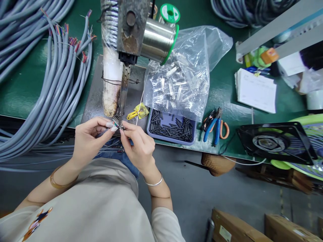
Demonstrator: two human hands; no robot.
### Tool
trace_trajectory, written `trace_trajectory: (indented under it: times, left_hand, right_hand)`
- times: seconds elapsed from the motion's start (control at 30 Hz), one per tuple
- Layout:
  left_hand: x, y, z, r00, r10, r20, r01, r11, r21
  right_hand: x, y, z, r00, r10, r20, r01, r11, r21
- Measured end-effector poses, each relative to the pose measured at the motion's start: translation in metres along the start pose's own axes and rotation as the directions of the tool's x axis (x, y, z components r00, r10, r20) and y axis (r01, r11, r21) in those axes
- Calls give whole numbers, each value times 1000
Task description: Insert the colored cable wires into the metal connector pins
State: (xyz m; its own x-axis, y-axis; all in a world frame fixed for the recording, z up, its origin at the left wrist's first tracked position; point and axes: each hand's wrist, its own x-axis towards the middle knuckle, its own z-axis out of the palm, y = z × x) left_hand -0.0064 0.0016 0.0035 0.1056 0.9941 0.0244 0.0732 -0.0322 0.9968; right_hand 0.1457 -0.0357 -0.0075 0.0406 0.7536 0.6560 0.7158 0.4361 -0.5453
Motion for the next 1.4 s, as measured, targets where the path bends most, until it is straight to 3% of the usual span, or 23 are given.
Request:
trace_trajectory:
  times: [0.23,0.47,0.6,0.87,1.13,1.4]
  left_hand:
    - [-3,-1,0,999,19,41,-21,999,46]
    - [-7,-1,-6,985,-56,165,65,997,-49]
    - [-12,1,-9,973,58,224,-62,998,11]
    - [-19,8,-16,936,253,246,-281,956,88]
    - [-26,7,-20,889,368,273,-407,908,98]
    - [-29,3,-21,884,376,278,-412,907,86]
  right_hand:
    - [-2,-1,-3,1000,-25,13,25,1000,-17]
    - [-9,4,-10,990,111,85,-123,982,141]
    - [-12,3,-13,965,233,120,-256,934,248]
    - [-16,-3,-15,849,442,290,-529,711,463]
    - [-21,-4,-18,861,397,319,-508,707,492]
    - [-25,-6,-21,917,310,252,-391,827,404]
